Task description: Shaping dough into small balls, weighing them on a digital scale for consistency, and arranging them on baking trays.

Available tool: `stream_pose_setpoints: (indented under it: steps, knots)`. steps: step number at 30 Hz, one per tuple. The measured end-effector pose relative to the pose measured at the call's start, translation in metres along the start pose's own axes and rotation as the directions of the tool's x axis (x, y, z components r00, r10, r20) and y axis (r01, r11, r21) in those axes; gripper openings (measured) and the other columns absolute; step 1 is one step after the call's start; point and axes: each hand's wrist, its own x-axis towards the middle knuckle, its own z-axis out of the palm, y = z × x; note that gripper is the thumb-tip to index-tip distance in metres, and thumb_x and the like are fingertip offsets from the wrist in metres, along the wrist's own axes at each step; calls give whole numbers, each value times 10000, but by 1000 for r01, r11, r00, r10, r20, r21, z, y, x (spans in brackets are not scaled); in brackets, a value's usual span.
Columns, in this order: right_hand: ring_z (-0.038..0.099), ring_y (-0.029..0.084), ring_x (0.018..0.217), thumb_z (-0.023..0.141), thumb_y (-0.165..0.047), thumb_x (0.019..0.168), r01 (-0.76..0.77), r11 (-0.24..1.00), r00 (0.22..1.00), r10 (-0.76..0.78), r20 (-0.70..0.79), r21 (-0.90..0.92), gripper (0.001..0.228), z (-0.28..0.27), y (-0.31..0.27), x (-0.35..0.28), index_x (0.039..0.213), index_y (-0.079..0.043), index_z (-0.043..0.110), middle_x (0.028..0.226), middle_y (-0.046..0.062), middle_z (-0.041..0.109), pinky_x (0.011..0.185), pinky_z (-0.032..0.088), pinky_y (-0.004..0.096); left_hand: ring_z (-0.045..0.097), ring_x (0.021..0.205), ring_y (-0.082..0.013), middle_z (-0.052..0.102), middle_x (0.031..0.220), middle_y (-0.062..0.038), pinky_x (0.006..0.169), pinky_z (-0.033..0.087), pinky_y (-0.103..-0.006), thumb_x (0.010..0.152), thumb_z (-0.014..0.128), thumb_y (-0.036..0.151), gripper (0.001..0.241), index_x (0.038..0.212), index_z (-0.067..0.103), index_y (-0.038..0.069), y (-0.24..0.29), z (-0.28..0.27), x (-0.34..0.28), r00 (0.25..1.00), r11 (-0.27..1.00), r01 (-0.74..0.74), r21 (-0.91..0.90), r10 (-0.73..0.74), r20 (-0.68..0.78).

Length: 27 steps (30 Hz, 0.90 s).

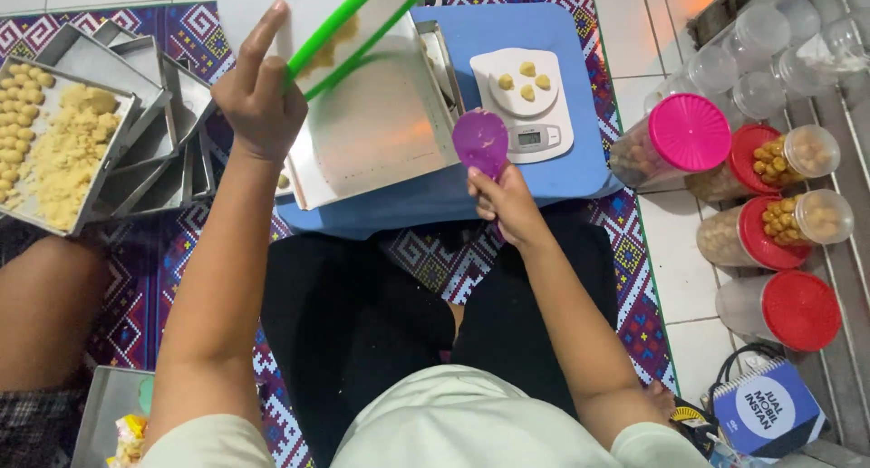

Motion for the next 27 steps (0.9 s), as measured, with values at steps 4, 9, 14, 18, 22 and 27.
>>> stream_pose_setpoints:
  steps: [4, 9, 14, 18, 22, 27]
  knots:
    - [380, 14, 390, 694, -152, 947, 36, 989, 997, -27, -71, 142, 272, 2, -10, 30, 1145, -17, 566, 709, 32, 633, 304, 261, 160, 323, 430, -26, 746, 1325, 54, 396, 343, -196, 998, 596, 29, 374, 689, 437, 169, -2, -3, -4, 986, 977, -165, 132, 160, 51]
    - [324, -1, 377, 724, -168, 927, 55, 960, 999, -52, -16, 274, 345, 6, -14, 82, 1217, -7, 632, 847, 130, 725, 304, 218, 169, 375, 448, -42, 745, 1321, 10, 426, 395, -220, 974, 670, 47, 387, 685, 426, 127, -3, -12, -8, 991, 989, -130, 69, 128, 44]
    - [280, 0, 372, 712, -163, 908, 56, 981, 993, -35, -114, 184, 307, 22, -16, 106, 1173, -16, 656, 944, 153, 775, 320, 185, 180, 375, 469, -50, 733, 1335, -1, 439, 363, -232, 985, 660, 62, 362, 705, 439, 120, -2, -14, -21, 993, 993, -112, 41, 110, 48]
    - [517, 162, 655, 607, -129, 877, 44, 877, 982, -126, -140, -479, 401, 30, 7, 122, 1270, -56, 577, 945, 91, 669, 568, 439, 298, 391, 478, -36, 709, 1359, 1, 411, 366, -229, 993, 638, 38, 350, 715, 450, 137, -11, -3, -34, 997, 997, -78, 20, 77, 25]
    - [649, 316, 898, 507, -11, 957, 455, 379, 832, -504, 233, -806, 390, 46, 11, 171, 1341, -31, 438, 1045, 168, 657, 789, 500, 450, 584, 553, -4, 679, 1364, -25, 428, 487, -188, 1045, 569, 31, 197, 870, 607, 112, -30, 12, -35, 996, 999, 20, -26, -22, -91]
    - [642, 271, 1123, 522, -98, 982, 531, -125, 469, -780, 414, -838, 340, 106, -33, 228, 1318, -104, 474, 1286, 84, 595, 892, 541, 405, 748, 1175, -253, 651, 1366, -74, 883, 749, -325, 1004, 671, 20, 209, 850, 541, 75, -24, -3, -14, 994, 988, 74, -134, -85, -73]
